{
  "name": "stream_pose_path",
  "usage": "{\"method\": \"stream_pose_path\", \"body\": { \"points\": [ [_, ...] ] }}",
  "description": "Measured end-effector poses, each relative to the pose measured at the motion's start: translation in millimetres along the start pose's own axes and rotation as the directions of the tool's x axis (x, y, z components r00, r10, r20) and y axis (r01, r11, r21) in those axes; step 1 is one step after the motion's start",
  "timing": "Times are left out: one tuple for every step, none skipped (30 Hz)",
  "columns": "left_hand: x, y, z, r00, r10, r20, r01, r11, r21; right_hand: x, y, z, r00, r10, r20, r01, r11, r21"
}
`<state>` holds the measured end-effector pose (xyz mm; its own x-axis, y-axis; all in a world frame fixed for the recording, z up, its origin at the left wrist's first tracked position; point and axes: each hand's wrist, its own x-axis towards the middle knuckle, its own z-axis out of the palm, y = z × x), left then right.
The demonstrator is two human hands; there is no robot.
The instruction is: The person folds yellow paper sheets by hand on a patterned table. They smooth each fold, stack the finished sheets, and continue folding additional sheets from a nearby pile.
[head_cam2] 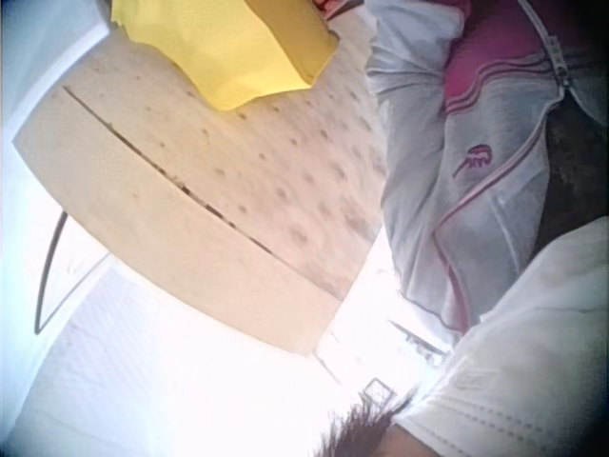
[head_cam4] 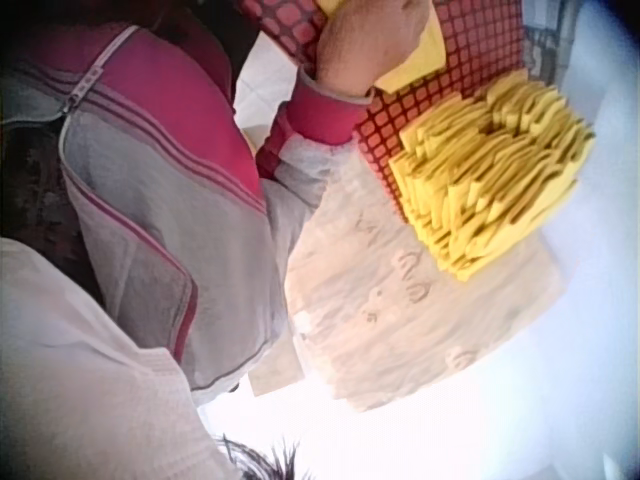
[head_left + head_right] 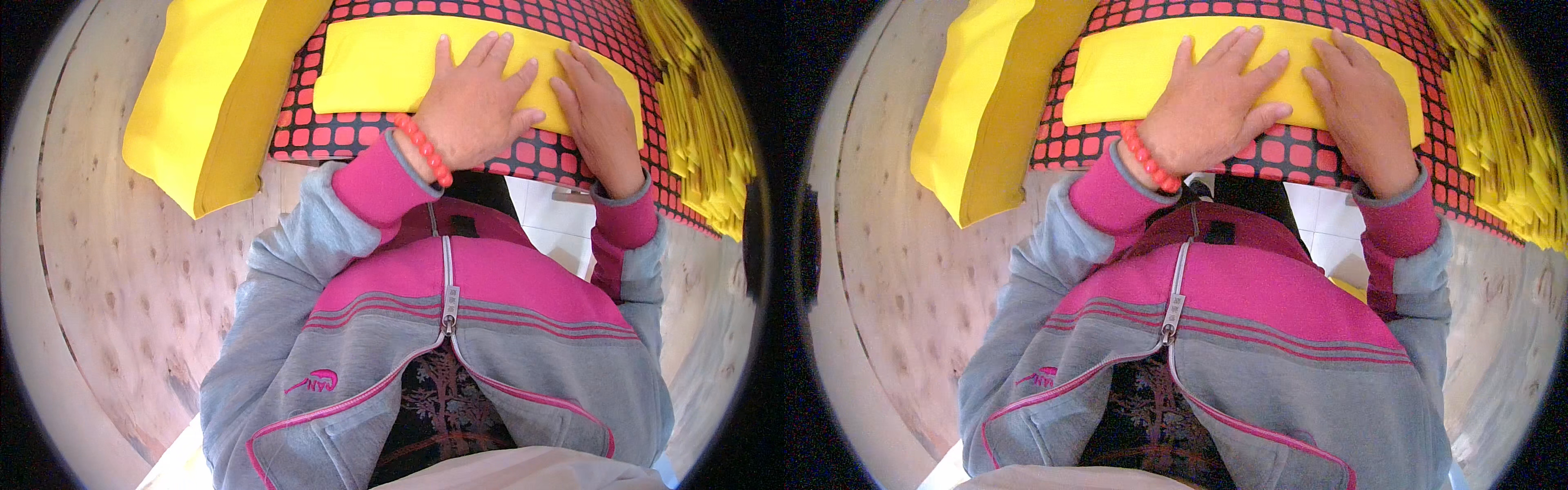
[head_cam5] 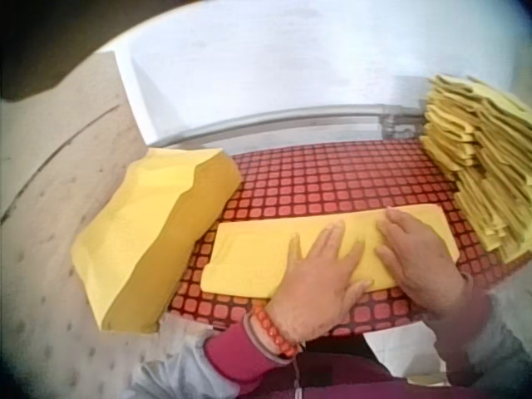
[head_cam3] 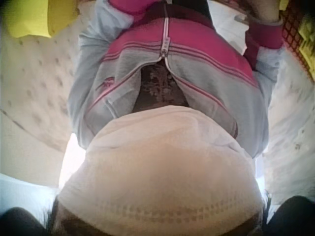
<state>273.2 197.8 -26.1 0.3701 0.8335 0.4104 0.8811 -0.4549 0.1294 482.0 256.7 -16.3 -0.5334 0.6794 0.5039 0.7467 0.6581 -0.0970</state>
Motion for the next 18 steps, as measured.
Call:
{"method": "stream_pose_path", "body": {
  "points": [
    [-6.8,0.8,-3.6,1.0,-0.006,-0.004,0.005,0.999,-0.035,-1.5,0.2,1.1,1.0,0.01,-0.003,-0.01,1.0,-0.002],
    [-14.5,1.6,-7.5,1.0,-0.019,0.01,0.019,0.999,-0.044,-3.3,0.7,1.6,0.999,0.037,0.001,-0.037,0.999,-0.007],
    [-22.9,1.5,-12.5,0.999,-0.029,0.024,0.03,0.998,-0.051,-4.4,1.6,1.5,1.0,0.031,0.007,-0.031,0.999,0.01],
    [-30.9,0.1,-17.7,0.999,-0.03,0.01,0.031,0.998,-0.06,-5.3,2.2,1.2,1.0,0.021,0.009,-0.021,1.0,0.001],
    [-38.4,-2.5,-23.0,0.997,-0.061,0.052,0.063,0.997,-0.041,-5.8,2.8,0.9,1.0,0.017,0.007,-0.017,1.0,-0.004],
    [-46.0,-6.2,-29.2,0.994,-0.084,0.065,0.085,0.996,-0.023,-5.9,3.0,0.8,1.0,-0.002,-0.004,0.002,1.0,-0.003],
    [-52.9,-9.8,-35.4,0.993,-0.102,0.062,0.102,0.995,-0.004,-5.7,3.2,0.9,1.0,0.015,0.003,-0.015,1.0,-0.013],
    [-59.1,-13.5,-41.9,0.988,-0.126,0.087,0.126,0.992,0.006,-5.3,2.8,1.2,1.0,0.016,0.002,-0.016,1.0,-0.016],
    [-64.3,-16.4,-48.6,0.984,-0.147,0.097,0.146,0.989,0.017,-5.1,2.5,1.3,1.0,0.019,-0.004,-0.019,1.0,-0.017],
    [-68.4,-18.7,-55.3,0.972,-0.187,0.145,0.184,0.982,0.032,-4.7,1.8,1.6,1.0,0.01,-0.007,-0.01,1.0,-0.011],
    [-70.8,-19.6,-61.2,0.97,-0.2,0.138,0.196,0.98,0.036,-4.6,1.3,1.9,1.0,0.005,-0.018,-0.005,1.0,-0.008],
    [-70.1,-21.4,-66.2,0.974,-0.192,0.119,0.189,0.981,0.038,-4.5,0.7,2.1,1.0,0.02,-0.019,-0.02,1.0,-0.01],
    [-67.2,-22.2,-69.9,0.971,-0.199,0.134,0.196,0.98,0.039,-4.7,0.4,2.4,0.999,0.007,-0.032,-0.007,1.0,-0.003],
    [-61.9,-21.2,-71.0,0.963,-0.214,0.162,0.209,0.977,0.048,-4.9,0.1,3.1,0.999,0.011,-0.033,-0.011,1.0,0.0],
    [-54.0,-19.2,-69.0,0.984,-0.154,0.09,0.153,0.988,0.019,-5.1,-0.2,3.7,0.999,0.015,-0.035,-0.015,1.0,0.003],
    [-42.7,-16.6,-63.2,0.988,-0.126,0.083,0.129,0.991,-0.031,-5.4,-0.1,4.3,0.999,0.01,-0.045,-0.01,1.0,-0.012],
    [-29.1,-14.9,-54.6,0.996,-0.083,0.044,0.087,0.993,-0.076,-5.7,-0.4,4.9,0.998,0.002,-0.057,-0.003,1.0,-0.026],
    [-15.0,-13.4,-44.5,0.998,-0.017,-0.06,0.009,0.993,-0.121,-6.0,-0.6,5.9,0.997,-0.023,-0.075,0.02,0.999,-0.039]
  ]
}}
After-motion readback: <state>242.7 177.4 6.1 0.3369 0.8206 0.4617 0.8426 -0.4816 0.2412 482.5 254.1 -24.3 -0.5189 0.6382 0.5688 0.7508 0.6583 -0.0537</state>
